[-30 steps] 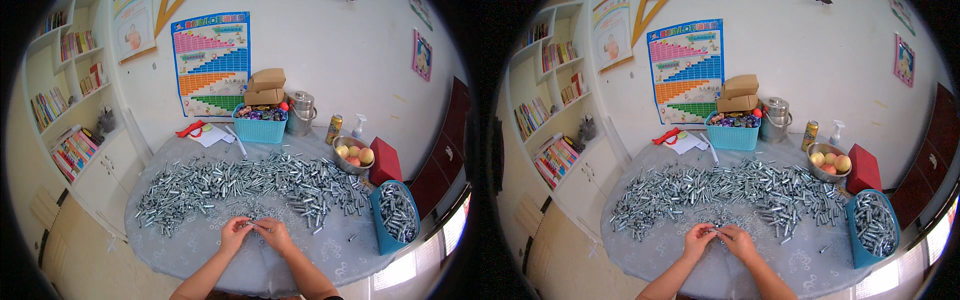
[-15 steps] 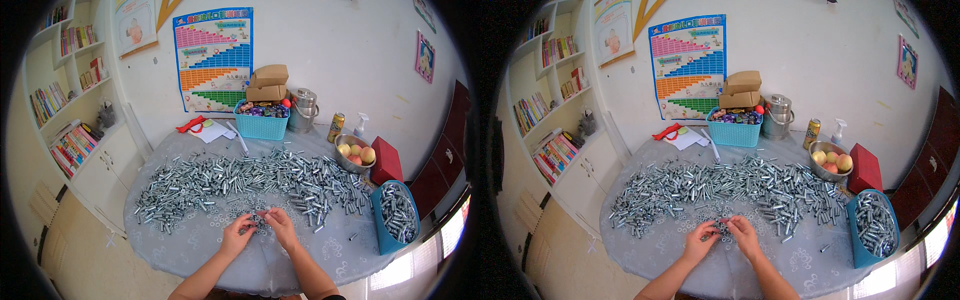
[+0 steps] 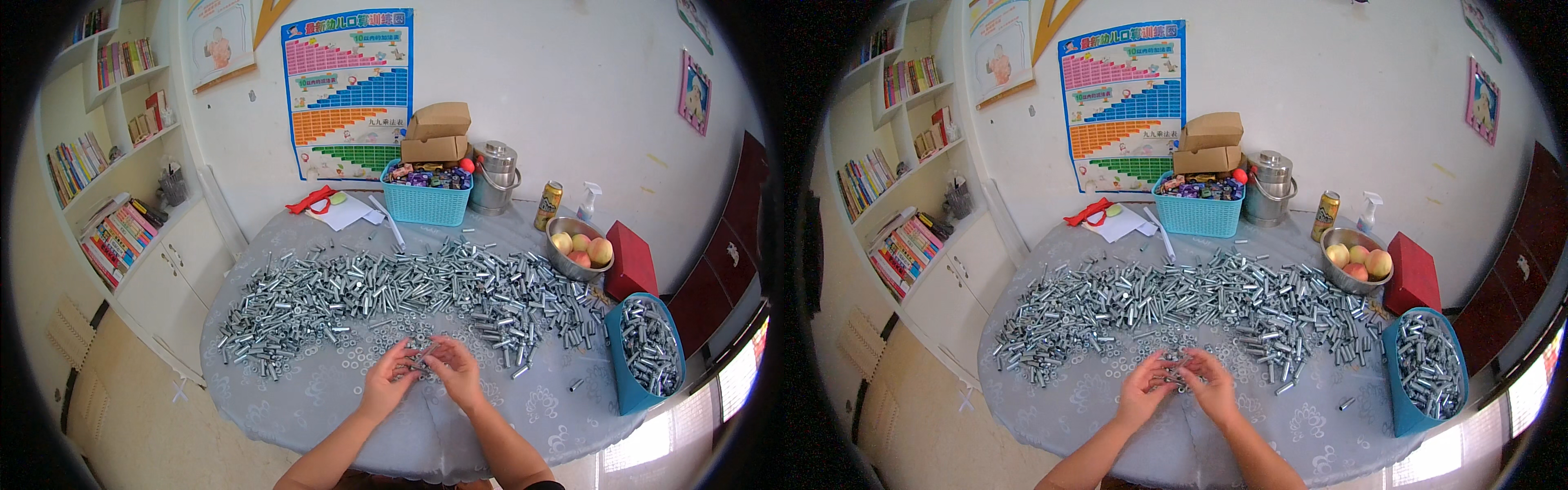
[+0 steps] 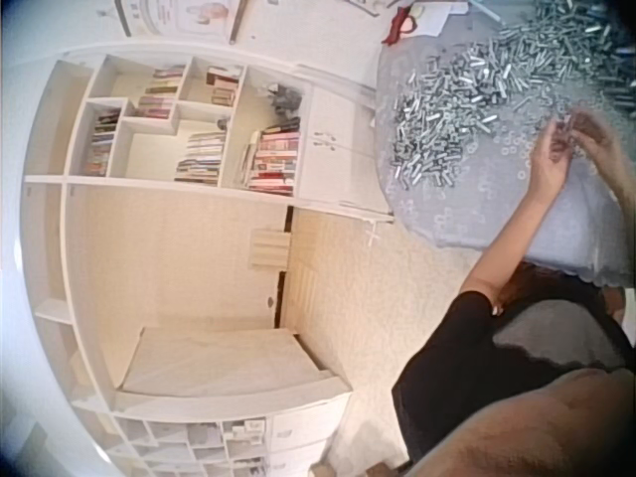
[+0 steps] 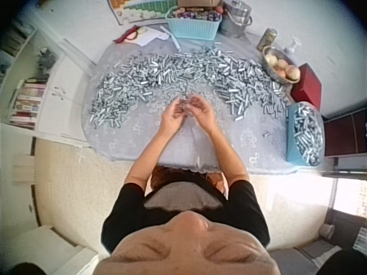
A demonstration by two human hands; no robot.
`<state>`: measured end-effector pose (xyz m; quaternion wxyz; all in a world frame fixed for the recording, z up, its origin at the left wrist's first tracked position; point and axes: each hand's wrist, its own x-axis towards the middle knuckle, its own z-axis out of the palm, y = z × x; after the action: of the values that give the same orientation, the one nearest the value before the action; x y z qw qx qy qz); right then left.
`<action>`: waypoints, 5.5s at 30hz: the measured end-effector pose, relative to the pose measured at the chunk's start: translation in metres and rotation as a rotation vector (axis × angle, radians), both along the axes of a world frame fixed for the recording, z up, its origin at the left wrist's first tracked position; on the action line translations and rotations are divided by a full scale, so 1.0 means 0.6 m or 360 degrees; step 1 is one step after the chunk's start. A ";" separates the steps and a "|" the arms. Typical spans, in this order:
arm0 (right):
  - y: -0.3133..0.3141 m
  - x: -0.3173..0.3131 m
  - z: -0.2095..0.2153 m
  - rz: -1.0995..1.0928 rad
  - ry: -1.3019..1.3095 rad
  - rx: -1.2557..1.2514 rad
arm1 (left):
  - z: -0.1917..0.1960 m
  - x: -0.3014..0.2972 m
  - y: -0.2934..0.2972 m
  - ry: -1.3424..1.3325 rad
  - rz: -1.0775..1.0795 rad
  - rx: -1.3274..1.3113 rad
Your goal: The person sits at a table covered with a large pile of metal bolts and washers. They repeatedly pick up a bolt and a washer, thread the washer onto the bolt, and place the assembled unit into a blue plastic basket on the right side of the table.
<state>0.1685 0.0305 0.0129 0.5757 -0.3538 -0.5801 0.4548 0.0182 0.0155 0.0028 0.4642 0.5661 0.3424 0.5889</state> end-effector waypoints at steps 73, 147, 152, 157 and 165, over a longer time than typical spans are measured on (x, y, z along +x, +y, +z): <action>-0.009 0.004 0.023 -0.0084 -0.0533 -0.0130 | -0.025 -0.035 0.023 -0.0936 -0.0028 -0.0969; 0.009 0.024 0.007 0.0052 -0.0092 -0.0441 | -0.021 -0.040 0.020 -0.0718 -0.0282 -0.1070; 0.014 0.026 -0.008 0.0029 -0.0335 -0.0267 | -0.024 -0.042 0.021 -0.0797 -0.0336 -0.1102; 0.010 0.031 0.007 0.0077 -0.0530 -0.0333 | -0.031 -0.045 0.025 -0.0892 -0.0331 -0.1102; -0.006 0.028 0.002 0.0116 -0.1456 0.0082 | -0.035 -0.045 0.028 -0.0962 -0.0325 -0.1108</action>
<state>0.1852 0.0268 0.0144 0.2528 -0.4831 -0.7978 0.2573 -0.0089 0.0320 -0.0184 0.7609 0.2108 0.3114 0.5288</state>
